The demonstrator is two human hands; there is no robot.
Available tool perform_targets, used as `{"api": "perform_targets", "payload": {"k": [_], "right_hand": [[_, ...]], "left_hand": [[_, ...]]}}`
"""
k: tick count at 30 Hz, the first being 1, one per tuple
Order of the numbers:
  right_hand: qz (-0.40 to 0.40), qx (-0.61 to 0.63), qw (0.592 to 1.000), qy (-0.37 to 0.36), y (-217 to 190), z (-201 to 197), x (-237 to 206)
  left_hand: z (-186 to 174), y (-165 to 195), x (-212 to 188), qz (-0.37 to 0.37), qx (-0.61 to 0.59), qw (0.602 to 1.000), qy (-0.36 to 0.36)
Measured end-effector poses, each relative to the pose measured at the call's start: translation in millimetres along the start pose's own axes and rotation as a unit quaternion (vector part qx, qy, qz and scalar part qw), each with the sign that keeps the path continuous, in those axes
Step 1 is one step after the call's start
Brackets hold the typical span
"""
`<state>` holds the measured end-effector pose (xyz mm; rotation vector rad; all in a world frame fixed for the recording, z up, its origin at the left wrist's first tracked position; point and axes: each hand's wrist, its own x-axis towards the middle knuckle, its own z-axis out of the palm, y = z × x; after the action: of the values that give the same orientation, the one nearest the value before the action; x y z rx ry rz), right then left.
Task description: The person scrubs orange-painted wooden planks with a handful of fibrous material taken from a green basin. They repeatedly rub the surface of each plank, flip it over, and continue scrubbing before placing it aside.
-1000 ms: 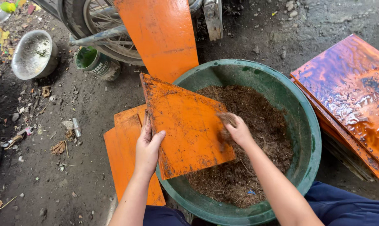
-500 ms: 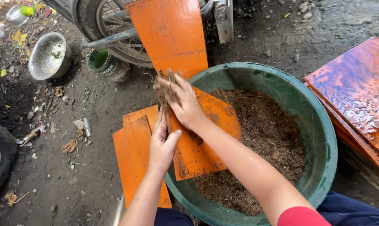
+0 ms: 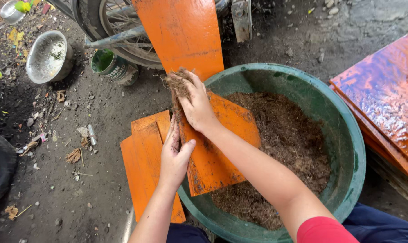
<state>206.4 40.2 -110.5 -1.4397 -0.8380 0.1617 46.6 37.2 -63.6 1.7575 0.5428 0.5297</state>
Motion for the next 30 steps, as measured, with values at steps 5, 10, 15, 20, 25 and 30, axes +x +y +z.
{"api": "perform_targets", "payload": {"k": [5,10,15,20,25,30], "right_hand": [[-0.05,0.012,0.996,-0.076,-55,-42,-31],[-0.084,-0.095,0.989,-0.072,-70,-51,-27],[-0.033,-0.229,0.968,-0.093,-71,-43,45],[0.029,-0.315,0.927,-0.204,-84,-50,67],[-0.061,-0.253,0.951,-0.164,-89,-63,-12],[0.027,-0.058,0.993,-0.096,-63,-63,-22]], "left_hand": [[5,0,1,0.038,-0.001,0.999,-0.014],[20,4,4,0.057,0.021,0.998,-0.003],[30,12,-1,0.052,0.059,0.997,-0.006],[33,22,2,0.013,0.029,0.999,-0.012],[35,25,3,0.044,0.003,0.999,-0.003],[38,22,-8,0.07,0.053,0.996,-0.016]]}}
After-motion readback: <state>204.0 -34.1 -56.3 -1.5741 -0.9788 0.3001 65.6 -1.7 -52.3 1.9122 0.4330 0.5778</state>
